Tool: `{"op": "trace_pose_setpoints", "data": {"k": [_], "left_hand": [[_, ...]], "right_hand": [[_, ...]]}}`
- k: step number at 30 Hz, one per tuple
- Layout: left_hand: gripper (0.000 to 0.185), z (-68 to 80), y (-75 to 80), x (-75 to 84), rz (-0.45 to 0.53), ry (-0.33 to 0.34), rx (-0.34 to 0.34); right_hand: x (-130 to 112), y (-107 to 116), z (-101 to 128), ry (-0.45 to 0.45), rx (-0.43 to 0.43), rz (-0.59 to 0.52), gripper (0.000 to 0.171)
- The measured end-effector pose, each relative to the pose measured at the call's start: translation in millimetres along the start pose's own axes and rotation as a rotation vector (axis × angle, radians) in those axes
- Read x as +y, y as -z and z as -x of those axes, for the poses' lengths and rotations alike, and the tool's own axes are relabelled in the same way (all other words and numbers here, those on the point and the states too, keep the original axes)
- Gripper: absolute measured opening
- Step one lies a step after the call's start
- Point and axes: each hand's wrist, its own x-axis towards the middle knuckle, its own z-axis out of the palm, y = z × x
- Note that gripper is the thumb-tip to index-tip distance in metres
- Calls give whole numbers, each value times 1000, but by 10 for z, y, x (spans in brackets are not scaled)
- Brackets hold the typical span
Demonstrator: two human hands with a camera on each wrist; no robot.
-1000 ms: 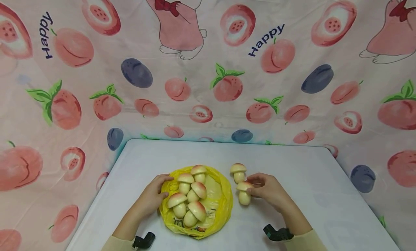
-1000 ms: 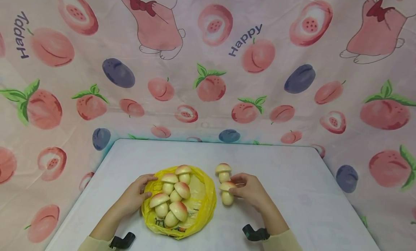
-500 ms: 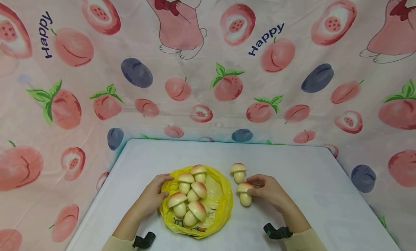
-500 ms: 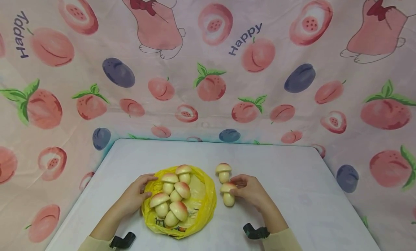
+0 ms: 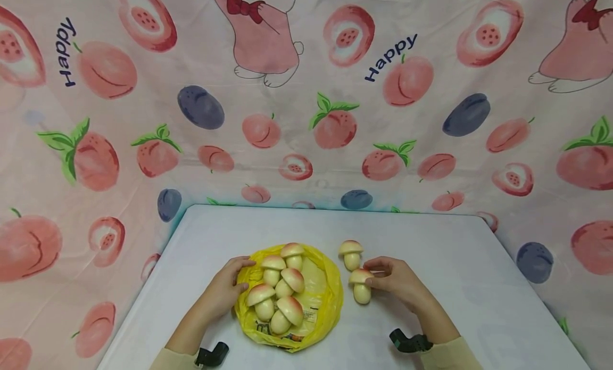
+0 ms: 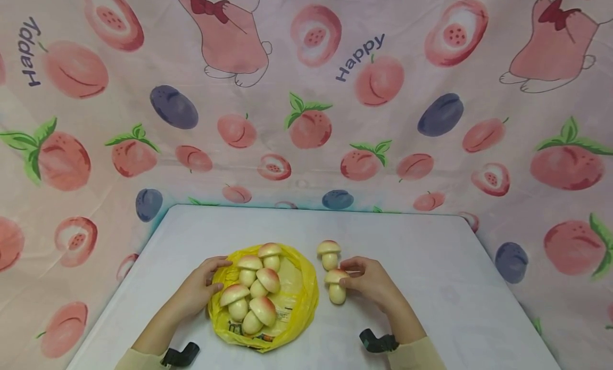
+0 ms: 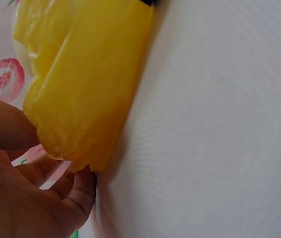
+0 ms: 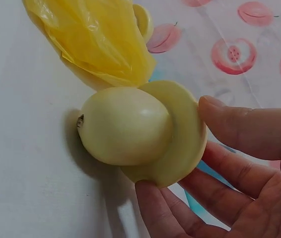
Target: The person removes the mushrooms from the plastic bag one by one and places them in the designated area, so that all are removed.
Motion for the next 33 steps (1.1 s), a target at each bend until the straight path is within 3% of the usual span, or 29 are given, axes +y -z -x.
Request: {"op": "trace_pose_setpoints", "data": {"k": [33], "left_hand": [[49, 5, -2, 25, -5, 16, 4]], "right_hand": [[32, -87, -19, 14, 10, -43, 46]]}}
